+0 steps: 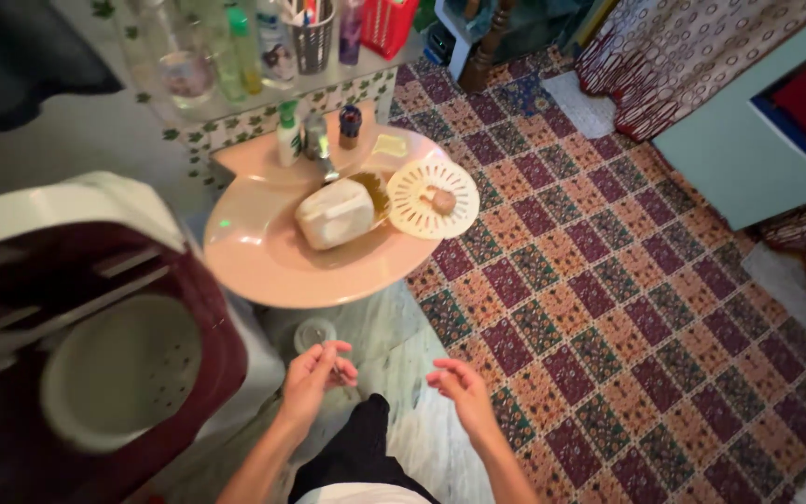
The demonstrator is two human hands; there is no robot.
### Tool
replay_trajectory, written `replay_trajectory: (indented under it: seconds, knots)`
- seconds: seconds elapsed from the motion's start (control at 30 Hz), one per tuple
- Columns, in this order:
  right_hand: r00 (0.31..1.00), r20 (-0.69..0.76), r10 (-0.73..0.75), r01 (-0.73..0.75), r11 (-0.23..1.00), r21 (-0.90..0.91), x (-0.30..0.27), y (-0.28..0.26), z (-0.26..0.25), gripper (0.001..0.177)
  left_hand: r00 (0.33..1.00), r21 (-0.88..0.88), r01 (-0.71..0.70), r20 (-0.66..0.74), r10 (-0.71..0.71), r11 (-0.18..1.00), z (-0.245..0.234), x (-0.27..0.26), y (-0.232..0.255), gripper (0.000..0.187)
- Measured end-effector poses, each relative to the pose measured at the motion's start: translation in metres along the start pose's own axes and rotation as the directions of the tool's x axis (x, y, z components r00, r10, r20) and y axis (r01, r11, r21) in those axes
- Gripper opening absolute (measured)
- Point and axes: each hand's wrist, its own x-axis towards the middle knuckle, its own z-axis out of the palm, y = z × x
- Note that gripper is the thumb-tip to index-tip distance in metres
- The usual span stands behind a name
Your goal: The person uses a screwdriver to remove and then re-insert a screw into the pulsator at the bottom of a washing machine tub, alternating between working inside the machine and handling small components near a sink.
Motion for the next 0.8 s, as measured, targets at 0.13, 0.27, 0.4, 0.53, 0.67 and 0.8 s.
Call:
replay_trajectory:
  seconds: [0.13,0.27,0.4,0.53,0.67,0.8]
  knots:
    - [0.997,0.055,0.046,-0.045,0.999,-0.017,0.043,-0.014,-0.031,0.035,0.999,0.048,0.009,-0.043,-0.006,0.999,0.020,0.060,0.004,0.031]
    - [0.998,0.063,0.018,-0.016,0.999,-0.031,0.094,-0.041,-0.065,0.035,1.000,0.042,-0.011,-0.022,0.012,0.999,0.055,0.119,-0.003,0.027]
    - [0.997,0.071,-0.009,0.011,1.000,-0.025,0.155,-0.067,-0.086,0.034,0.994,0.110,-0.007,-0.105,0.019,0.994,0.089,0.177,0.002,0.027]
    - [0.980,0.169,-0.100,0.102,0.995,-0.005,0.217,-0.101,-0.067,0.032,0.953,0.087,-0.264,-0.130,0.274,0.961,0.107,0.214,0.022,0.037]
    - [0.952,0.146,-0.268,0.303,0.894,-0.331,0.284,-0.168,-0.022,0.026,0.942,0.033,-0.196,-0.270,0.198,0.980,0.110,0.219,0.050,0.036]
    - [0.757,0.320,-0.570,0.653,0.647,-0.393,0.359,-0.254,0.037,0.022,0.886,-0.045,-0.144,-0.452,0.108,0.989,0.117,0.212,0.076,0.036]
